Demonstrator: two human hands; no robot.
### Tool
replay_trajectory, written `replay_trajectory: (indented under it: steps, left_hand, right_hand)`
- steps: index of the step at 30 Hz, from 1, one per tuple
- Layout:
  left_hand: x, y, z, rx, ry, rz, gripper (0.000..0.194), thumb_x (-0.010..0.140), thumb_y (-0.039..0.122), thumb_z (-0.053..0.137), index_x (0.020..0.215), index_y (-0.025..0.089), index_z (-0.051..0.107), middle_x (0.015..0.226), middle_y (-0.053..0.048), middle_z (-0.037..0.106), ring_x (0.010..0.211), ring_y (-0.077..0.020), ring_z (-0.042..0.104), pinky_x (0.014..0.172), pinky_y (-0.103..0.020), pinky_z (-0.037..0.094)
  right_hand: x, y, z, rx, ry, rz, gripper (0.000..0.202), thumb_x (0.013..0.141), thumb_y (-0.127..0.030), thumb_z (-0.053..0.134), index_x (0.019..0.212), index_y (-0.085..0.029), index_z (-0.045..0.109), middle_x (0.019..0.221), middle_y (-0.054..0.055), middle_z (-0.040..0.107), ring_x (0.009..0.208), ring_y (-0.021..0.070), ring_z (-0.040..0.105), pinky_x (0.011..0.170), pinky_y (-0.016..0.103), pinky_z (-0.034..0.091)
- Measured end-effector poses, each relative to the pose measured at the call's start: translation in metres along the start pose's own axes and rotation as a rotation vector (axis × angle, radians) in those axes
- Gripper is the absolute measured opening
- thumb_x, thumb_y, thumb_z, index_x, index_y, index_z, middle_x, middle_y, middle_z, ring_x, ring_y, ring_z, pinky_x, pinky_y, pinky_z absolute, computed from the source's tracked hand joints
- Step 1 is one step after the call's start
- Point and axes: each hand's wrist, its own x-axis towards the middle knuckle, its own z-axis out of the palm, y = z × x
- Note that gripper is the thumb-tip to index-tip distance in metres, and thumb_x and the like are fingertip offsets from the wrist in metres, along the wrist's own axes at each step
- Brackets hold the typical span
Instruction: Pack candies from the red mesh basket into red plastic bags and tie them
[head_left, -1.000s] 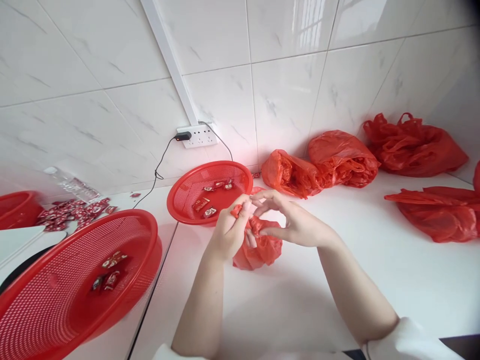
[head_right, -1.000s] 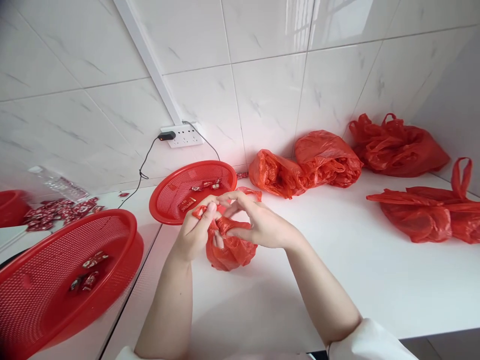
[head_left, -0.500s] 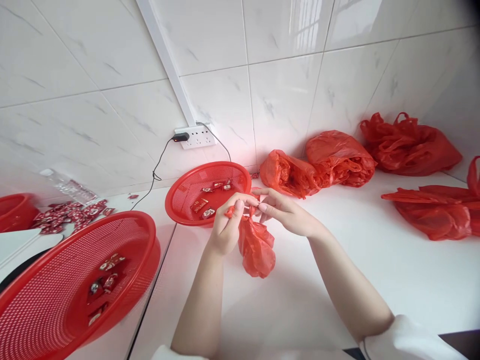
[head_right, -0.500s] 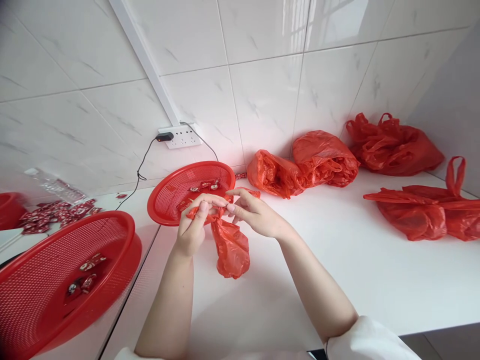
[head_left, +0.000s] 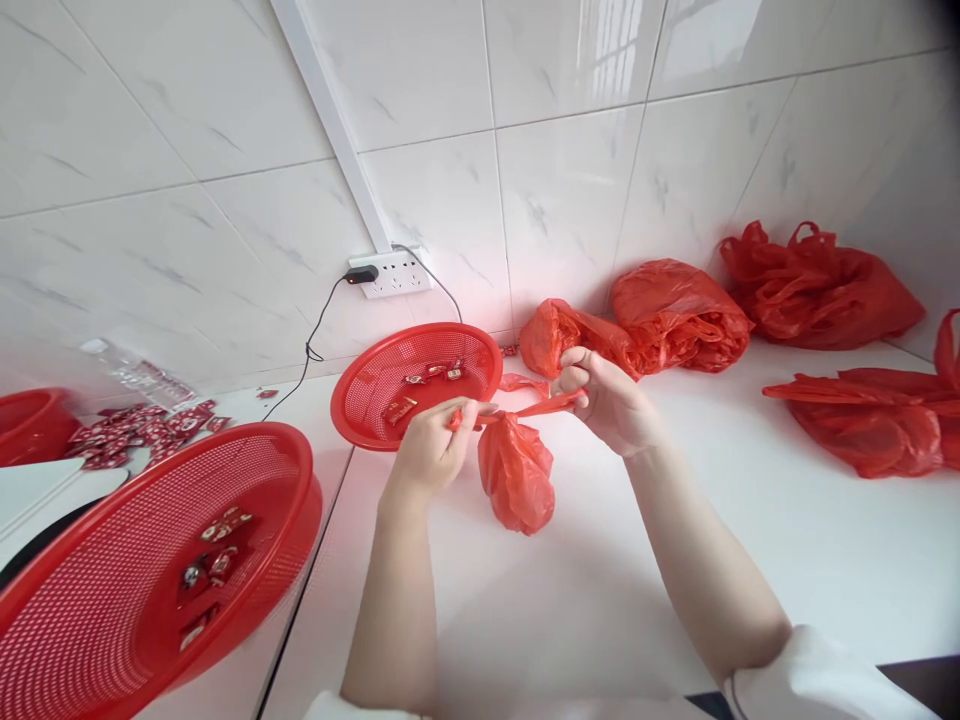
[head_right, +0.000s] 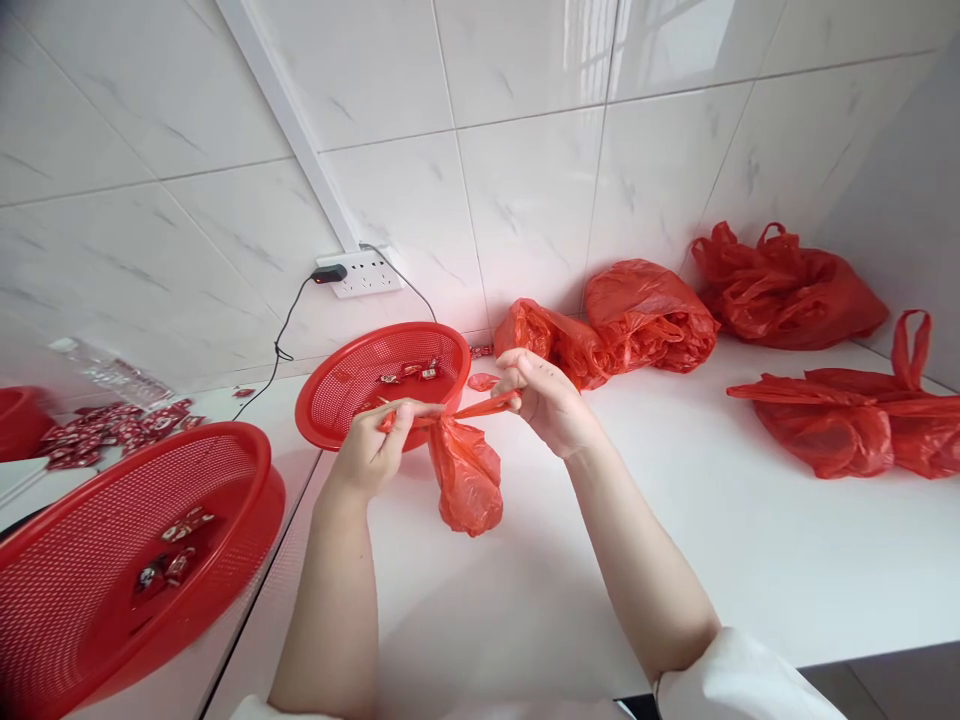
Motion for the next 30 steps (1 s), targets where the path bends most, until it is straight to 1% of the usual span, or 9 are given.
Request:
replay_trajectory:
  steps: [4,9,14,18,22,24,26,28,30]
  left_hand:
    - [-0.004,-0.006,-0.017,0.164,0.000,-0.037,0.047,0.097,0.037,0.034,0.066,0.019,0.064,0.071,-0.005,0.069,0.067,-0.0178,0.063,0.068,-0.028,0.046]
    - [-0.011,-0.024,-0.036,0.210,0.115,-0.163,0.055,0.095,0.042,0.035,0.048,0.021,0.055,0.061,-0.005,0.068,0.072,-0.0188,0.067,0.072,-0.027,0.047]
    - [-0.009,-0.025,-0.036,0.109,0.052,-0.229,0.058,0.094,0.047,0.036,0.048,0.021,0.058,0.073,-0.006,0.073,0.080,-0.0195,0.068,0.079,-0.028,0.048]
    - [-0.006,-0.017,-0.029,0.069,-0.043,-0.317,0.059,0.093,0.052,0.036,0.050,0.020,0.060,0.079,-0.007,0.074,0.079,-0.0204,0.068,0.076,-0.028,0.048]
    - [-0.002,-0.012,-0.018,0.171,-0.190,-0.354,0.057,0.091,0.055,0.035,0.057,0.021,0.063,0.070,-0.005,0.072,0.073,-0.0221,0.067,0.072,-0.031,0.047]
    - [0.000,-0.010,-0.012,0.203,-0.272,-0.372,0.053,0.090,0.057,0.035,0.066,0.021,0.066,0.066,-0.003,0.070,0.070,-0.0226,0.067,0.071,-0.032,0.047]
    - [0.001,-0.007,-0.008,0.211,-0.311,-0.376,0.046,0.089,0.056,0.036,0.087,0.023,0.069,0.068,-0.001,0.070,0.067,-0.0219,0.067,0.070,-0.032,0.047]
    - [0.002,-0.005,-0.007,0.218,-0.317,-0.370,0.043,0.088,0.054,0.038,0.107,0.026,0.066,0.072,0.000,0.070,0.065,-0.0213,0.067,0.069,-0.031,0.047]
    - [0.003,-0.003,-0.009,0.231,-0.325,-0.367,0.043,0.087,0.054,0.040,0.111,0.028,0.064,0.072,0.000,0.070,0.068,-0.0220,0.068,0.068,-0.031,0.047]
  right_hand:
    - [-0.002,-0.016,-0.008,-0.145,0.062,-0.013,0.054,0.086,-0.070,0.036,0.091,-0.022,0.060,0.046,-0.003,0.045,0.052,0.0154,0.049,0.063,0.031,0.045]
    - [-0.010,-0.041,-0.041,-0.297,0.347,-0.137,0.068,0.086,-0.076,0.020,0.086,-0.020,0.060,0.039,-0.003,0.043,0.039,0.0134,0.043,0.045,0.026,0.035]
    - [-0.013,-0.043,-0.057,-0.444,0.541,-0.191,0.054,0.088,-0.068,0.036,0.084,-0.021,0.062,0.039,-0.003,0.043,0.040,0.0131,0.045,0.040,0.023,0.026]
    - [-0.011,-0.036,-0.058,-0.634,0.580,-0.221,0.037,0.084,-0.056,0.056,0.081,-0.020,0.064,0.043,-0.004,0.044,0.043,0.0114,0.043,0.044,0.023,0.030]
    - [-0.009,-0.032,-0.057,-0.938,0.597,-0.202,0.037,0.086,-0.054,0.052,0.081,-0.019,0.064,0.050,-0.002,0.051,0.047,0.0133,0.046,0.048,0.026,0.035]
    - [-0.008,-0.027,-0.051,-1.182,0.622,-0.237,0.035,0.087,-0.052,0.051,0.083,-0.019,0.064,0.067,0.004,0.062,0.063,0.0191,0.057,0.060,0.031,0.043]
    - [-0.005,-0.016,-0.042,-1.415,0.552,-0.269,0.034,0.086,-0.050,0.052,0.090,-0.019,0.065,0.093,0.011,0.067,0.089,0.0261,0.059,0.079,0.039,0.045]
    - [-0.003,0.001,-0.029,-1.515,0.317,-0.190,0.038,0.084,-0.051,0.055,0.103,-0.020,0.064,0.115,0.013,0.062,0.109,0.0299,0.053,0.092,0.044,0.040]
    - [-0.002,0.021,-0.020,-1.452,0.042,-0.006,0.048,0.076,-0.050,0.064,0.114,-0.022,0.060,0.123,0.012,0.059,0.117,0.0306,0.049,0.098,0.046,0.037]
